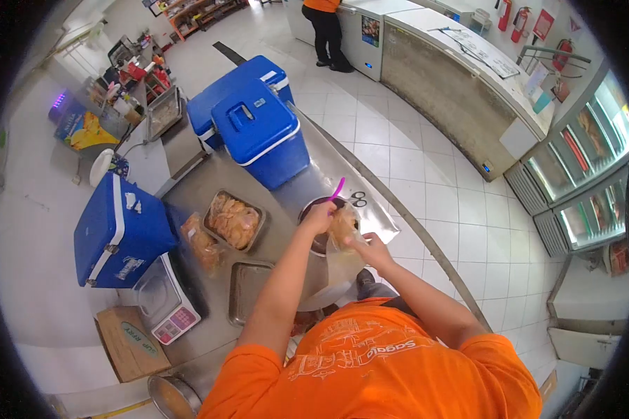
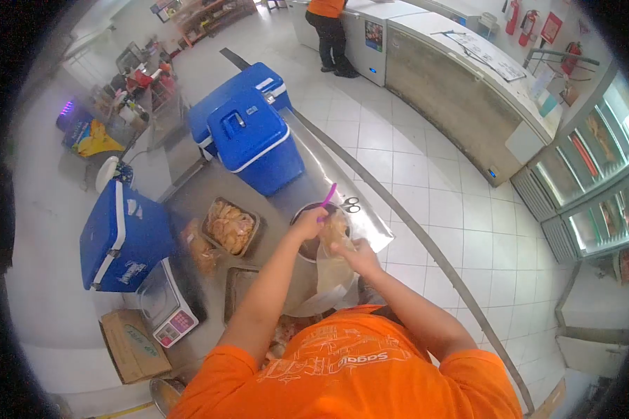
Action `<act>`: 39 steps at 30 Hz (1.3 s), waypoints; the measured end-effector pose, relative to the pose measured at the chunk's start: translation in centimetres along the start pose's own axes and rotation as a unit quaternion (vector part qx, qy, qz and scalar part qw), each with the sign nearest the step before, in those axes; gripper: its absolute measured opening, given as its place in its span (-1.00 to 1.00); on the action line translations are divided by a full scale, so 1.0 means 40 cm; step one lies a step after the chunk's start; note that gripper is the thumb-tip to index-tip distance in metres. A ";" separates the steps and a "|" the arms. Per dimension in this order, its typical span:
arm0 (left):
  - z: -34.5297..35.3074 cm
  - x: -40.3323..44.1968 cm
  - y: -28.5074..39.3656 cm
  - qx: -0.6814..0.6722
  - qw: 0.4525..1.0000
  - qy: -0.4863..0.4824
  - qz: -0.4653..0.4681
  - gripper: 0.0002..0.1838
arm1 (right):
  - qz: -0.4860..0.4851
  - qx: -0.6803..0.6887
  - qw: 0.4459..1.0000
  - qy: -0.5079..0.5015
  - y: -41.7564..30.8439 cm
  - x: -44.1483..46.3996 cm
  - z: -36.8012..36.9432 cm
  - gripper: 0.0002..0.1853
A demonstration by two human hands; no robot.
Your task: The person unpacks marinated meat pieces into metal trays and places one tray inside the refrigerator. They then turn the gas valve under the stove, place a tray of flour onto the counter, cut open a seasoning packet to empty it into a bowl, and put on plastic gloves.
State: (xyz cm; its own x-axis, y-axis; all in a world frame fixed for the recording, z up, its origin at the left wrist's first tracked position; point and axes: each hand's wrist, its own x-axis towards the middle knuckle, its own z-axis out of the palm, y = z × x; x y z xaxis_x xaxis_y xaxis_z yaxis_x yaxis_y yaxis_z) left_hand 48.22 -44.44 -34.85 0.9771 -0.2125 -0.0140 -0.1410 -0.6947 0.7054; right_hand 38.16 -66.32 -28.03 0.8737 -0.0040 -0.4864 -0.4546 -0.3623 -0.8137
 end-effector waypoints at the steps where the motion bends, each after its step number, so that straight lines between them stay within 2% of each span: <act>1: 0.002 -0.001 0.002 0.018 0.998 -0.054 -0.034 -0.77 | -0.018 -0.063 0.998 -0.024 -0.004 0.001 0.011 -0.49; 3: 0.004 0.015 -0.013 0.086 0.985 -0.129 -0.077 -0.70 | -0.061 -0.183 0.979 -0.065 -0.022 0.031 0.024 -0.52; 6: 0.040 0.005 -0.098 -0.010 0.997 -0.064 -0.046 -0.74 | -0.174 -0.194 0.965 -0.017 0.073 0.138 0.099 -0.64; 7: 0.029 0.005 -0.102 -0.043 0.993 -0.076 -0.076 -0.73 | -0.184 -0.171 0.968 0.003 0.029 0.121 0.094 -0.77; 9: 0.012 -0.006 -0.108 -0.111 0.979 -0.101 -0.140 -0.68 | -0.243 -0.150 0.958 -0.038 -0.066 0.088 0.056 -0.82; 12: -0.007 -0.028 -0.110 -0.281 0.915 -0.124 -0.260 -0.61 | -0.281 -0.120 0.947 -0.099 -0.149 0.091 0.036 -0.87; 13: -0.009 -0.040 -0.114 -0.296 0.914 -0.117 -0.251 -0.53 | -0.286 -0.110 0.944 -0.121 -0.172 0.090 0.031 -0.88; 16: -0.009 -0.076 -0.128 -0.505 0.805 -0.133 -0.279 -0.38 | -0.272 -0.117 0.934 -0.198 -0.269 0.044 -0.018 -0.85; 19: -0.073 -0.125 -0.050 -0.657 0.658 -0.183 -0.319 -0.22 | -0.281 -0.040 0.922 -0.263 -0.266 0.089 -0.044 -0.85; 22: -0.113 -0.172 0.013 -0.747 0.581 -0.208 -0.247 -0.20 | -0.166 0.059 0.938 -0.297 -0.268 0.103 -0.103 -0.85; 25: -0.058 -0.165 -0.005 -0.742 0.583 -0.200 -0.264 -0.25 | -0.074 0.153 0.918 -0.357 -0.215 0.139 -0.118 -0.87; 26: -0.044 -0.162 -0.015 -0.725 0.600 -0.195 -0.276 -0.27 | -0.041 0.182 0.908 -0.376 -0.191 0.149 -0.120 -0.87; 28: -0.022 -0.162 -0.030 -0.690 0.631 -0.186 -0.303 -0.32 | -0.052 0.219 0.895 -0.386 -0.129 0.189 -0.099 -0.63; 30: -0.012 -0.161 -0.046 -0.720 0.609 -0.170 -0.286 -0.40 | -0.037 0.311 0.873 -0.374 -0.097 0.197 -0.082 -0.39; 32: -0.006 -0.156 -0.043 -0.743 0.605 -0.140 -0.251 -0.43 | 0.007 0.511 0.767 -0.389 -0.110 0.124 -0.085 -0.15; 33: -0.013 -0.158 -0.009 -0.759 0.597 -0.088 -0.245 -0.44 | 0.029 0.602 0.697 -0.388 -0.128 0.076 -0.090 -0.03; 36: -0.009 -0.147 0.005 -0.778 0.590 -0.038 -0.212 -0.44 | 0.016 0.638 0.686 -0.350 -0.182 -0.035 -0.100 0.17; 38: -0.022 -0.155 0.018 -0.761 0.610 -0.030 -0.219 -0.44 | -0.011 0.588 0.721 -0.366 -0.168 0.003 -0.084 -0.12; 39: -0.034 -0.164 0.035 -0.752 0.619 -0.027 -0.222 -0.44 | -0.005 0.541 0.760 -0.359 -0.160 0.042 -0.075 -0.25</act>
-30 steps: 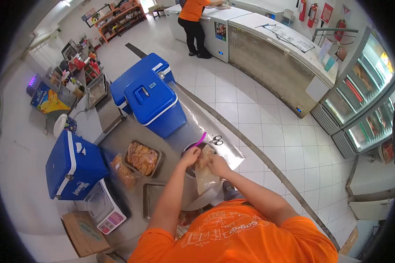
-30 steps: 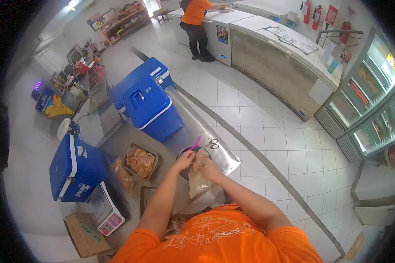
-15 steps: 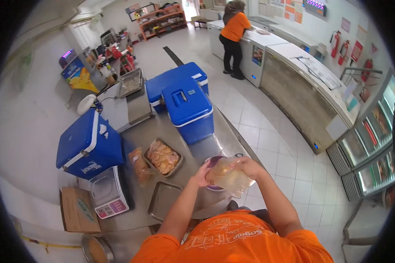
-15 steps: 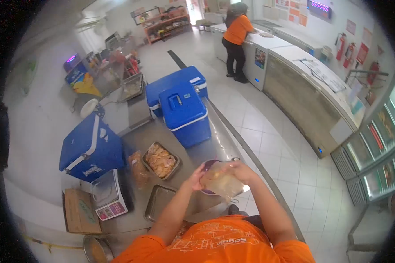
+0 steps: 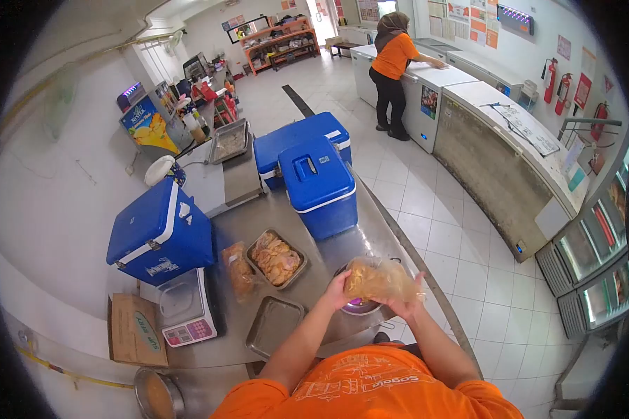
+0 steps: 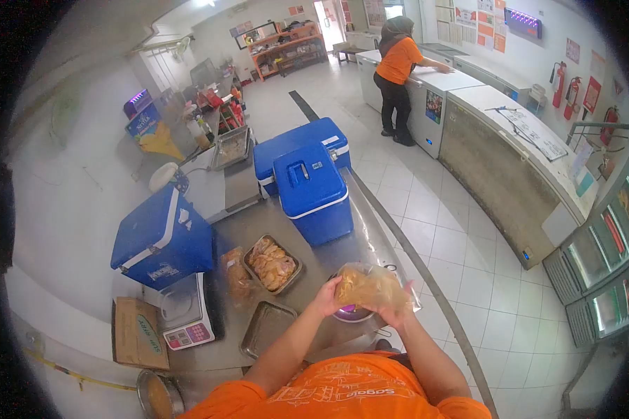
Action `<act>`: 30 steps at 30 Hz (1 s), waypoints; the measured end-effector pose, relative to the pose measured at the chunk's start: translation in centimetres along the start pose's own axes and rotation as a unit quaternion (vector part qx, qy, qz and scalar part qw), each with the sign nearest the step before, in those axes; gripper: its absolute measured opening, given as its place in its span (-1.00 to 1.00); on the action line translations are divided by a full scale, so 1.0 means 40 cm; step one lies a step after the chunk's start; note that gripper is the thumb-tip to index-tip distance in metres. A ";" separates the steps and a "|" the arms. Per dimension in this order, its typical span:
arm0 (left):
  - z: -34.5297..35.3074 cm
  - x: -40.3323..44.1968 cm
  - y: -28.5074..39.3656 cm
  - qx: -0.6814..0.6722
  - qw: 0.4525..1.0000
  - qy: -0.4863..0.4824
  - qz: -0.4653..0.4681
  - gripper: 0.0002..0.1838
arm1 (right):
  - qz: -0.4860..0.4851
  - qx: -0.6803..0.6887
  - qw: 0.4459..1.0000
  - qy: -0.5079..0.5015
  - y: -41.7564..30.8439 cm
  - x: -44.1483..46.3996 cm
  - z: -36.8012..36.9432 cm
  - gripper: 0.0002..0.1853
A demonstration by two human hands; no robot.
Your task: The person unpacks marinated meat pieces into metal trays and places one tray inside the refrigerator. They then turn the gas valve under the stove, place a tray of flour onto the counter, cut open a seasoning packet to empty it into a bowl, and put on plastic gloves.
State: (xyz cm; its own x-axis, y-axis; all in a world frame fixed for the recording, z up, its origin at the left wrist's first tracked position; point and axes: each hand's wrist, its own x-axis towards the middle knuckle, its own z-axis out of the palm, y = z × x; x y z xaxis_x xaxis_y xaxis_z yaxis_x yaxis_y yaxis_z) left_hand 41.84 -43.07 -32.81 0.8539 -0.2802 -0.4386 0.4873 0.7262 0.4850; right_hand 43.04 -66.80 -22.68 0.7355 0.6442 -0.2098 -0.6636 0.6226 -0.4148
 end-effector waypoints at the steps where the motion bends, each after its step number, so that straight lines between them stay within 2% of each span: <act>1: 0.024 -0.021 0.009 -0.009 1.000 -0.011 0.008 -0.43 | 0.017 -0.054 0.998 0.022 -0.003 0.014 -0.007 -0.37; 3: 0.059 -0.048 0.028 -0.025 0.999 -0.035 0.024 -0.41 | 0.000 -0.127 0.988 0.086 0.005 0.014 -0.009 -0.53; 4: 0.053 -0.046 0.026 -0.012 1.000 -0.025 0.009 -0.41 | -0.008 -0.163 0.979 0.118 0.011 0.011 -0.009 -0.54; 7: 0.016 -0.021 0.028 0.041 0.999 -0.019 -0.029 -0.43 | 0.021 -0.151 0.977 0.150 0.026 0.041 -0.092 -0.42; 9: -0.002 -0.022 0.039 0.090 0.994 -0.042 -0.052 -0.45 | -0.020 -0.168 0.975 0.147 0.048 0.058 -0.133 -0.44; 13: -0.002 -0.026 0.070 0.158 0.981 0.034 -0.108 -0.48 | -0.094 -0.247 0.949 0.171 0.062 0.080 -0.173 -0.46; 18: -0.069 0.025 0.092 0.257 0.955 0.048 -0.141 -0.47 | -0.118 -0.232 0.944 0.204 0.069 0.079 -0.162 -0.49; 21: 0.048 -0.018 0.104 0.201 0.976 0.025 -0.085 -0.47 | -0.088 -0.159 0.956 0.229 0.069 0.084 -0.172 -0.53; 24: 0.043 -0.017 0.090 0.194 0.979 -0.057 -0.021 -0.53 | -0.071 -0.094 0.957 0.265 0.068 0.076 -0.162 -0.52; 25: 0.036 -0.012 0.086 0.209 0.977 -0.039 -0.026 -0.53 | -0.068 -0.083 0.955 0.277 0.056 0.072 -0.155 -0.51; 29: 0.041 -0.013 0.060 0.240 0.969 0.038 -0.046 -0.56 | -0.115 -0.202 0.916 0.327 0.063 0.075 -0.181 -0.50; 30: 0.058 -0.021 0.056 0.242 0.967 0.060 -0.053 -0.56 | -0.150 -0.277 0.888 0.336 0.075 0.079 -0.197 -0.49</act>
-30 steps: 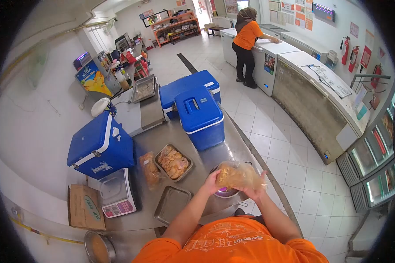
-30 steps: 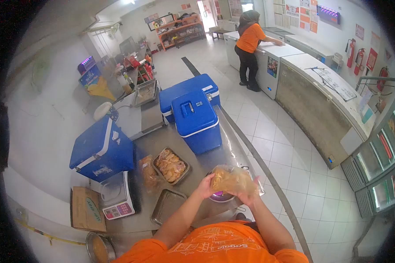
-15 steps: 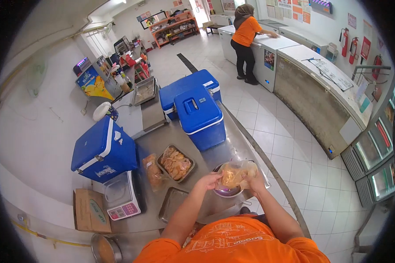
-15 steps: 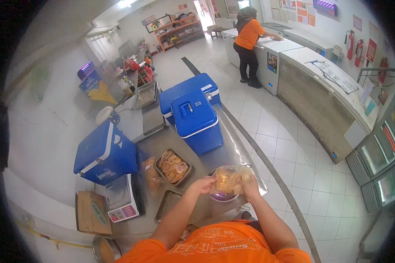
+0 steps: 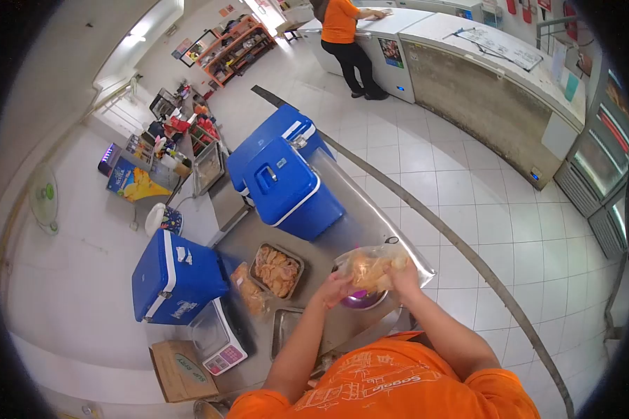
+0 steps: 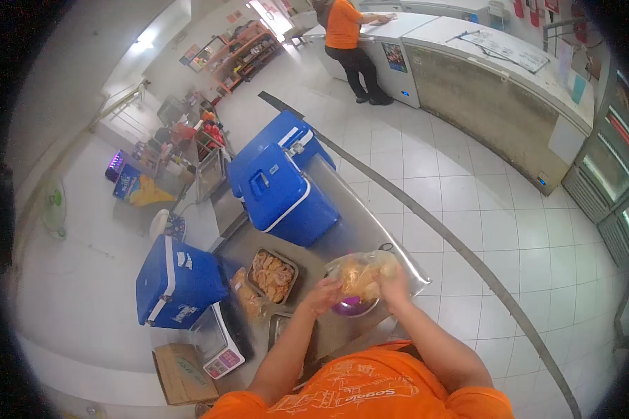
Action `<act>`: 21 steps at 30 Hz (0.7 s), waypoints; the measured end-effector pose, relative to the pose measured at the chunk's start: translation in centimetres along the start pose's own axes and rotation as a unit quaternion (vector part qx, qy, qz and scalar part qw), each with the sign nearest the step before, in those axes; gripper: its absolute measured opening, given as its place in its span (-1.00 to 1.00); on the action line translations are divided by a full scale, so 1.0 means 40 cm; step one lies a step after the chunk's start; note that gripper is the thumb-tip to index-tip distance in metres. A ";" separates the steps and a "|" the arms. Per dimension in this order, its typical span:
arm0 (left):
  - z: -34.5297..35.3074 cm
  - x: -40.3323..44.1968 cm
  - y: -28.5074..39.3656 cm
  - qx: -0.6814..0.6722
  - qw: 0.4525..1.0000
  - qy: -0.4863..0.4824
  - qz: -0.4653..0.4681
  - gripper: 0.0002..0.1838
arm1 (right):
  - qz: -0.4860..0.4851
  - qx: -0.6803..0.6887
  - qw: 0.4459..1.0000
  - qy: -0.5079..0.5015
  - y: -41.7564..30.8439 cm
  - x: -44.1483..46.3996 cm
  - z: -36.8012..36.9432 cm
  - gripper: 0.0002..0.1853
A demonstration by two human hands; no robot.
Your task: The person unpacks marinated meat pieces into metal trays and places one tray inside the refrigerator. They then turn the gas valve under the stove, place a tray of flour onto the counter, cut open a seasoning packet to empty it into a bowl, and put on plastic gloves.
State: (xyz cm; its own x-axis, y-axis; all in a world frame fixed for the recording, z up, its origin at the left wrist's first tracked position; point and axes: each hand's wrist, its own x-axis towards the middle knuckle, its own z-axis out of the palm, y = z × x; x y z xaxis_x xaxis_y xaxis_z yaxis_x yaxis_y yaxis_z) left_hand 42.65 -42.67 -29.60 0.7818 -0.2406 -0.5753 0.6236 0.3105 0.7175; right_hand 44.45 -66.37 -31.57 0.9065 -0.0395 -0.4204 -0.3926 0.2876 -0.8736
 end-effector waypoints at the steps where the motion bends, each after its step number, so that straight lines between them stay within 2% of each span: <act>1: 0.027 -0.009 0.009 0.032 0.999 0.035 -0.014 -0.58 | -0.058 -0.064 0.996 0.016 0.019 0.003 0.001 -0.48; 2: 0.054 -0.020 0.017 0.063 0.995 0.070 -0.027 -0.61 | -0.116 -0.128 0.984 0.030 0.036 0.007 0.001 -0.47; 5: 0.044 0.022 -0.040 0.102 0.986 0.134 -0.017 -0.68 | -0.162 -0.233 0.959 0.017 0.007 -0.022 0.006 -0.46; 6: 0.034 0.038 -0.060 0.105 0.983 0.150 -0.005 -0.71 | -0.158 -0.200 0.966 -0.027 -0.070 -0.053 0.007 -0.47; 9: 0.064 0.045 -0.056 0.354 0.906 0.232 -0.005 -0.75 | -0.240 -0.227 0.938 -0.108 -0.090 -0.050 0.004 -0.47; 12: 0.019 0.096 -0.097 0.333 0.910 0.241 -0.051 -0.78 | -0.329 -0.343 0.861 -0.182 -0.075 -0.029 0.009 -0.41; 15: 0.012 0.116 -0.102 0.284 0.933 0.222 0.002 -0.77 | -0.363 -0.415 0.808 -0.209 -0.104 -0.058 0.027 -0.49; 16: 0.026 0.115 -0.090 0.208 0.955 0.211 0.009 -0.73 | -0.369 -0.438 0.793 -0.207 -0.122 -0.066 0.030 -0.53; 18: 0.067 0.104 -0.061 0.055 0.982 0.181 0.023 -0.64 | -0.364 -0.453 0.787 -0.208 -0.141 -0.053 0.026 -0.52; 19: 0.082 0.097 -0.054 0.021 0.985 0.167 0.029 -0.61 | -0.361 -0.460 0.784 -0.208 -0.150 -0.044 0.024 -0.52; 21: 0.105 0.070 -0.045 -0.047 0.988 0.140 0.039 -0.54 | -0.301 -0.445 0.821 -0.192 -0.135 0.002 0.030 -0.48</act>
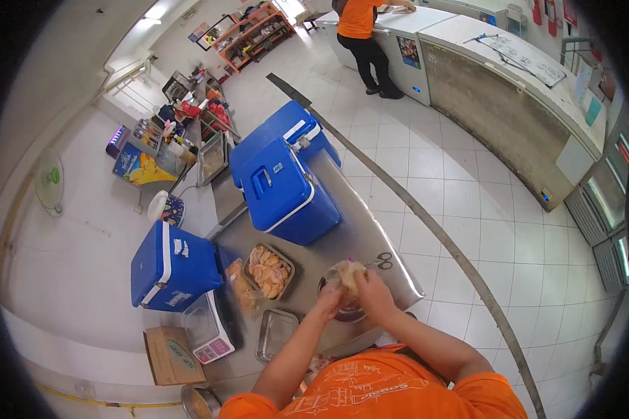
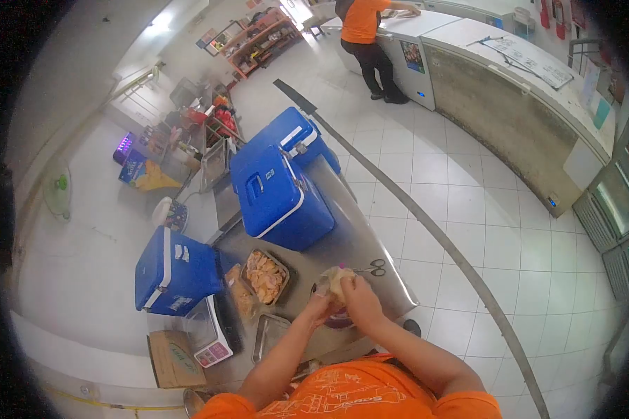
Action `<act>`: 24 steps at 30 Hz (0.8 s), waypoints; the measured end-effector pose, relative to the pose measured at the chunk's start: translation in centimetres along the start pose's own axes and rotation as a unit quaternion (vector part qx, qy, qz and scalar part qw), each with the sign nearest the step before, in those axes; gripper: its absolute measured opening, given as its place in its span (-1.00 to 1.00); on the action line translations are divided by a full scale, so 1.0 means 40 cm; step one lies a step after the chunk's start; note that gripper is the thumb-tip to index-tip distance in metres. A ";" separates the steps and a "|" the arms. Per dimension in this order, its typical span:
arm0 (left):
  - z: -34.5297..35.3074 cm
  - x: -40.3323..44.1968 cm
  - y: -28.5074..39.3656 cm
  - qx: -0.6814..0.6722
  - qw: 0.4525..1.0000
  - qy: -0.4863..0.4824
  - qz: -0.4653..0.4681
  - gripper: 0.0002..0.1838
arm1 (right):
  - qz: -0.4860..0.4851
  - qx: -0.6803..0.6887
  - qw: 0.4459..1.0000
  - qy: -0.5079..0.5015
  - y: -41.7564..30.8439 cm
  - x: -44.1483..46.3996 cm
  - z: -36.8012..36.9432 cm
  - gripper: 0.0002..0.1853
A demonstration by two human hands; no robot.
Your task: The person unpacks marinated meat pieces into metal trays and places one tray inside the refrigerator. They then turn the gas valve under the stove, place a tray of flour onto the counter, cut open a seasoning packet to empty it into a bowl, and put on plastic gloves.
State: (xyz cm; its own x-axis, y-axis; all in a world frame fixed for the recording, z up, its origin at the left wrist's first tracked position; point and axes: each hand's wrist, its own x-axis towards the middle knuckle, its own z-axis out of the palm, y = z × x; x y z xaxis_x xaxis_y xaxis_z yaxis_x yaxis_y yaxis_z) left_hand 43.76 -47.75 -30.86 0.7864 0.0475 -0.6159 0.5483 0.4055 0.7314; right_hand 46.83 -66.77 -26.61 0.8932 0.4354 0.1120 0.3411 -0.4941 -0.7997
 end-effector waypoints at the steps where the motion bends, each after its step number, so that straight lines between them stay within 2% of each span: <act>1: 0.003 -0.020 0.004 -0.001 1.000 0.003 -0.006 -0.53 | 0.032 0.019 0.999 -0.003 0.016 0.009 0.007 -0.47; 3: 0.008 -0.047 0.014 -0.002 1.000 0.007 -0.014 -0.51 | 0.070 0.068 0.994 0.043 0.039 0.016 0.005 -0.42; 6: 0.011 -0.055 0.004 0.124 0.992 -0.019 0.018 -0.55 | 0.100 0.099 0.986 0.087 0.067 0.030 0.018 -0.41; 9: 0.046 -0.065 -0.004 0.203 0.975 0.088 0.038 -0.68 | 0.095 0.111 0.983 0.111 0.074 0.023 0.033 -0.44; 12: -0.038 0.021 -0.109 0.355 0.908 0.186 0.124 -0.74 | 0.082 0.141 0.980 0.116 0.054 0.019 0.031 -0.48; 15: 0.085 -0.045 -0.035 0.388 0.857 0.326 0.093 -0.68 | 0.051 0.149 0.982 0.108 0.045 0.001 0.057 -0.49; 18: 0.037 0.005 -0.063 0.475 0.806 0.347 0.061 -0.63 | 0.022 0.123 0.989 0.075 0.044 -0.011 0.069 -0.48; 21: -0.033 0.049 -0.116 0.502 0.795 0.310 0.141 -0.69 | 0.019 0.104 0.994 0.024 0.043 0.001 0.038 -0.48; 24: -0.015 0.006 -0.087 0.289 0.935 0.196 0.059 -0.68 | 0.030 0.077 0.996 -0.022 0.045 0.019 0.013 -0.48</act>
State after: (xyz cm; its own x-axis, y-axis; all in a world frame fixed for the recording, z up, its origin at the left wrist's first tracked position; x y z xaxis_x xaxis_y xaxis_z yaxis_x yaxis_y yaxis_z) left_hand 41.85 -48.60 -33.73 0.7483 0.4377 -0.4985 0.6161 -0.1798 0.7669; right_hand 47.98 -66.96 -28.27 0.8953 0.4437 0.0384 0.2361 -0.3997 -0.8857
